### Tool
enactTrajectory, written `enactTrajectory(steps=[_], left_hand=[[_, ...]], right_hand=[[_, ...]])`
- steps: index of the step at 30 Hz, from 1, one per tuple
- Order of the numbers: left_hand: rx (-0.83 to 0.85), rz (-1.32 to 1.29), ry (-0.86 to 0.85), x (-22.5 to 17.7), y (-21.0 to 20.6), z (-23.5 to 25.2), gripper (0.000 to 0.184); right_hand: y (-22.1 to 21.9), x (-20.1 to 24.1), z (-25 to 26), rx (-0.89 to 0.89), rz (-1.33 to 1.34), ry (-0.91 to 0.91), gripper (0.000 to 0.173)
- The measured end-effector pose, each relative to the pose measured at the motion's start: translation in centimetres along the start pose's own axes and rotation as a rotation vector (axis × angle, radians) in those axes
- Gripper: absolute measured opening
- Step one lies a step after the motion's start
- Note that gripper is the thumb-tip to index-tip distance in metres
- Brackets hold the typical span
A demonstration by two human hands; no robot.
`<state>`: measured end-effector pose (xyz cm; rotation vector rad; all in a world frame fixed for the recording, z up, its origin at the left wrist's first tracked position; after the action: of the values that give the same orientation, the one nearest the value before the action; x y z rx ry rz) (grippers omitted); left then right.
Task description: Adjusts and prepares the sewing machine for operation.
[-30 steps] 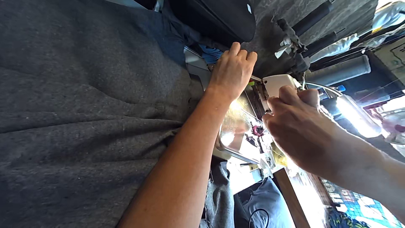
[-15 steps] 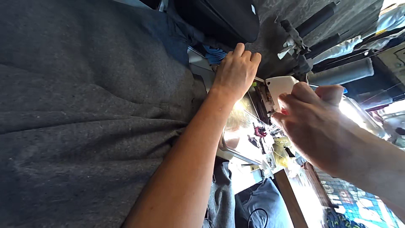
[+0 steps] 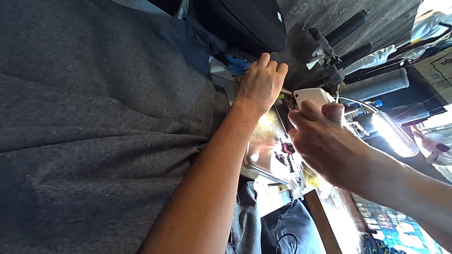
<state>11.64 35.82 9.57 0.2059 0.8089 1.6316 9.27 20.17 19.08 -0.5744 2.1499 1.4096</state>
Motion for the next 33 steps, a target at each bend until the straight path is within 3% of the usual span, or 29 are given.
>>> enactTrajectory(steps=[13, 18, 25, 33], left_hand=[[-0.015, -0.024, 0.0, 0.0, 0.0, 0.0, 0.018], [0.012, -0.033, 0.007, 0.0, 0.1, 0.1, 0.019], [0.008, -0.034, 0.011, 0.0, 0.1, 0.1, 0.017], [0.009, -0.011, 0.003, 0.0, 0.1, 0.1, 0.017]], right_hand=[[0.1, -0.2, -0.9, -0.239, -0.009, 0.045, 0.023], [0.2, -1.1, -0.9, -0.275, 0.05, 0.079, 0.018], [1.0, -1.8, -1.6, -0.149, 0.002, 0.021, 0.013], [1.1, 0.0, -0.3, -0.06, -0.066, 0.04, 0.022]])
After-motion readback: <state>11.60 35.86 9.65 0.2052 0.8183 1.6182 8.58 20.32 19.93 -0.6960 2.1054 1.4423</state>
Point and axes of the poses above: each hand's wrist, its own z-axis towards the middle knuckle, its own y-axis out of the back of the hand, x = y × z, the point moved 1 cm from there along z, towards the middle knuckle, and after that the axes turned 14 degrees about z, right-handed, at the moved point
